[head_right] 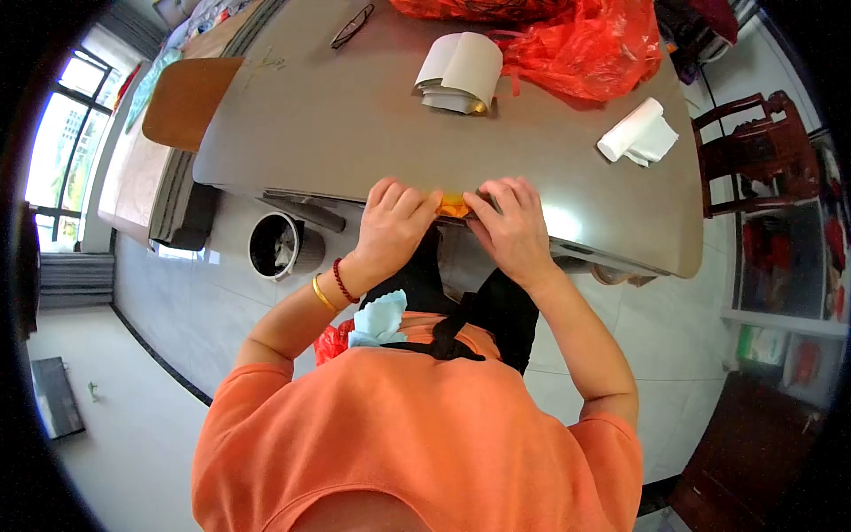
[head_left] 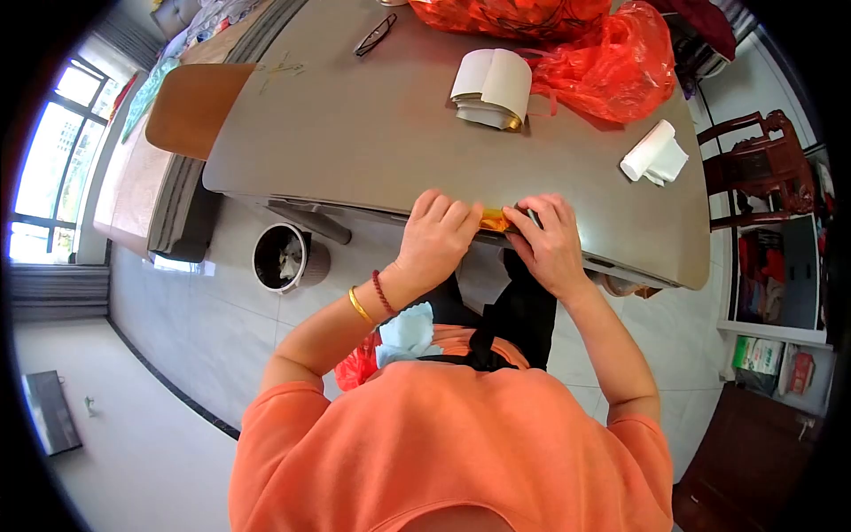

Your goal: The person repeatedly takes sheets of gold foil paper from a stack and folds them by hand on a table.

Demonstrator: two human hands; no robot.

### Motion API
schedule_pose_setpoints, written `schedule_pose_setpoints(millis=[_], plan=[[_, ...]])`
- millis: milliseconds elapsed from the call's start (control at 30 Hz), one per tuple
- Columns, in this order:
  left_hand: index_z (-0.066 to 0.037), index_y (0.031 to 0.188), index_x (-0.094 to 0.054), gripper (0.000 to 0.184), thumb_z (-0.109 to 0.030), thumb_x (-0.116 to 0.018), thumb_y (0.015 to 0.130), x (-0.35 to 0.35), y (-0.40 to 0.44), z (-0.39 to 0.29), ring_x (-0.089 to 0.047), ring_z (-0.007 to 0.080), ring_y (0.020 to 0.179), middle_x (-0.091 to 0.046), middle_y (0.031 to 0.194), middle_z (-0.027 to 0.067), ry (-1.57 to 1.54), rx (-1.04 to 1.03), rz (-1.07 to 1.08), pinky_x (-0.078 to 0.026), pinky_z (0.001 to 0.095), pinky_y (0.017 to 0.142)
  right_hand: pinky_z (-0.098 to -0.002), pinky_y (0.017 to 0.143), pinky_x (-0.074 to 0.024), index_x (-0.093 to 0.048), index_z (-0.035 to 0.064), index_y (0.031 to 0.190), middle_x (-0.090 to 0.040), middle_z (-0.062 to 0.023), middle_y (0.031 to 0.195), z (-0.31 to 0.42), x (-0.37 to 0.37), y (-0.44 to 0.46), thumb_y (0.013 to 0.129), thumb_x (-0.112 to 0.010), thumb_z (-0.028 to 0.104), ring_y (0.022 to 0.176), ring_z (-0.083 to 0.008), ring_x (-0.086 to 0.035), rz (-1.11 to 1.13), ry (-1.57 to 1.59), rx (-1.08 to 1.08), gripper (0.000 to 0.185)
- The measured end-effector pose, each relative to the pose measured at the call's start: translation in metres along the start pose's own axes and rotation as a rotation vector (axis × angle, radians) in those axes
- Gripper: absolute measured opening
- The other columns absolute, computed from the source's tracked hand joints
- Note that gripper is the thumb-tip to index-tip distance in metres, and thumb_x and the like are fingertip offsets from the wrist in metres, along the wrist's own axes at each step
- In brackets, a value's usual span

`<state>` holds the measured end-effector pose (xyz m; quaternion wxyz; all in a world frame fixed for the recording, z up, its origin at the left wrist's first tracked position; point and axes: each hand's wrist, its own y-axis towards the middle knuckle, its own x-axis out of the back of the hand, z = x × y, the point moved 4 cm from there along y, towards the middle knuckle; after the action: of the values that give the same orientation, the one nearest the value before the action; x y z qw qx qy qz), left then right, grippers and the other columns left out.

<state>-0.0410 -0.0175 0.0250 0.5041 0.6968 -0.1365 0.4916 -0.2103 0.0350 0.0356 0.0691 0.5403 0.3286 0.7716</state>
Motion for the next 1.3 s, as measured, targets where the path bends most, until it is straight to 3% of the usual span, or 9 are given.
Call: schedule_pose_setpoints(millis=[100,200,333,500,633,800,900,1000,1300], plan=[[-0.007,0.097,-0.070,0.018,-0.019,-0.071,0.083,0.005,0.004,0.000,-0.055,0.0237,0.082,-0.056,0.085,0.0073,-0.275,0.155,-0.007,-0.043,0.0371,0.087,-0.0364,0.083,-0.0484,-0.065,0.0062,0.104,-0.056,-0.0043,0.100,-0.005,-0.005,-0.011,0.078,-0.074,0.007,0.091,-0.0222,-0.058,-0.054,0.289,-0.166,0.028],[-0.002,0.088,-0.068,0.016,-0.018,-0.065,0.089,0.012,0.011,-0.001,-0.056,0.0256,0.077,-0.055,0.081,0.0103,-0.759,0.474,0.121,-0.043,0.0351,0.076,-0.0291,0.077,-0.0498,-0.065,0.0043,0.101,-0.060,-0.0027,0.097,-0.012,-0.005,-0.021,0.086,-0.071,0.007,0.081,-0.0138,-0.059,-0.090,0.972,-0.674,0.017],[0.003,0.080,-0.063,0.025,-0.018,-0.059,0.094,-0.002,0.010,0.001,-0.052,0.0226,0.070,-0.052,0.077,0.0110,-1.108,0.650,0.319,-0.040,0.0315,0.066,-0.0269,0.081,-0.0510,-0.064,0.0020,0.105,-0.066,-0.0034,0.097,-0.011,-0.004,-0.022,0.092,-0.066,0.008,0.083,-0.0103,-0.061,-0.085,1.394,-0.844,0.014],[0.003,0.083,-0.061,0.025,-0.017,-0.057,0.097,-0.018,0.000,0.001,-0.048,0.0099,0.079,-0.054,0.081,0.0022,-1.313,0.752,0.408,-0.039,0.0252,0.073,-0.0290,0.086,-0.0525,-0.063,0.0004,0.110,-0.068,-0.0063,0.100,-0.007,-0.009,-0.025,0.093,-0.065,0.008,0.088,-0.0145,-0.065,-0.076,1.504,-0.832,0.019],[0.003,0.085,-0.061,0.025,-0.018,-0.057,0.097,-0.023,-0.002,0.000,-0.047,0.0103,0.078,-0.053,0.082,0.0030,-1.332,0.783,0.431,-0.039,0.0248,0.073,-0.0293,0.085,-0.0529,-0.064,0.0001,0.109,-0.068,-0.0063,0.100,-0.005,-0.010,-0.025,0.093,-0.064,0.008,0.087,-0.0146,-0.065,-0.071,1.456,-0.834,0.017],[0.003,0.091,-0.060,0.024,-0.020,-0.057,0.097,-0.007,0.011,-0.001,-0.056,0.0224,0.076,-0.059,0.083,0.0127,-0.970,0.527,0.385,-0.044,0.0322,0.071,-0.0292,0.076,-0.0532,-0.065,0.0002,0.102,-0.069,-0.0070,0.090,-0.010,-0.006,-0.027,0.089,-0.066,0.008,0.078,-0.0171,-0.066,-0.021,1.192,-0.905,0.015],[0.002,0.099,-0.059,0.024,-0.021,-0.060,0.094,-0.004,0.014,-0.008,-0.061,0.0319,0.077,-0.063,0.088,0.0170,-0.695,0.474,0.352,-0.047,0.0385,0.070,-0.0324,0.065,-0.0502,-0.064,0.0016,0.091,-0.067,-0.0097,0.079,0.005,0.020,-0.008,0.083,-0.067,0.009,0.069,-0.0236,-0.064,-0.130,0.266,-0.426,0.011],[-0.001,0.107,-0.058,0.029,-0.023,-0.065,0.090,0.009,0.020,-0.021,-0.063,0.0355,0.078,-0.065,0.091,0.0167,-0.435,0.395,0.274,-0.049,0.0411,0.071,-0.0367,0.059,-0.0453,-0.060,0.0040,0.081,-0.062,-0.0115,0.074,0.013,0.024,0.002,0.079,-0.066,0.011,0.065,-0.0285,-0.061,-0.083,-0.071,-0.235,0.009],[-0.004,0.112,-0.058,0.029,-0.008,-0.063,0.084,0.008,0.018,-0.011,-0.062,0.0335,0.077,-0.065,0.089,0.0125,-0.312,0.246,0.041,-0.047,0.0414,0.070,-0.0385,0.056,-0.0422,-0.056,0.0055,0.070,-0.060,-0.0097,0.062,0.013,0.017,-0.005,0.079,-0.064,0.012,0.056,-0.0280,-0.059,0.025,-0.048,-0.306,0.014]])
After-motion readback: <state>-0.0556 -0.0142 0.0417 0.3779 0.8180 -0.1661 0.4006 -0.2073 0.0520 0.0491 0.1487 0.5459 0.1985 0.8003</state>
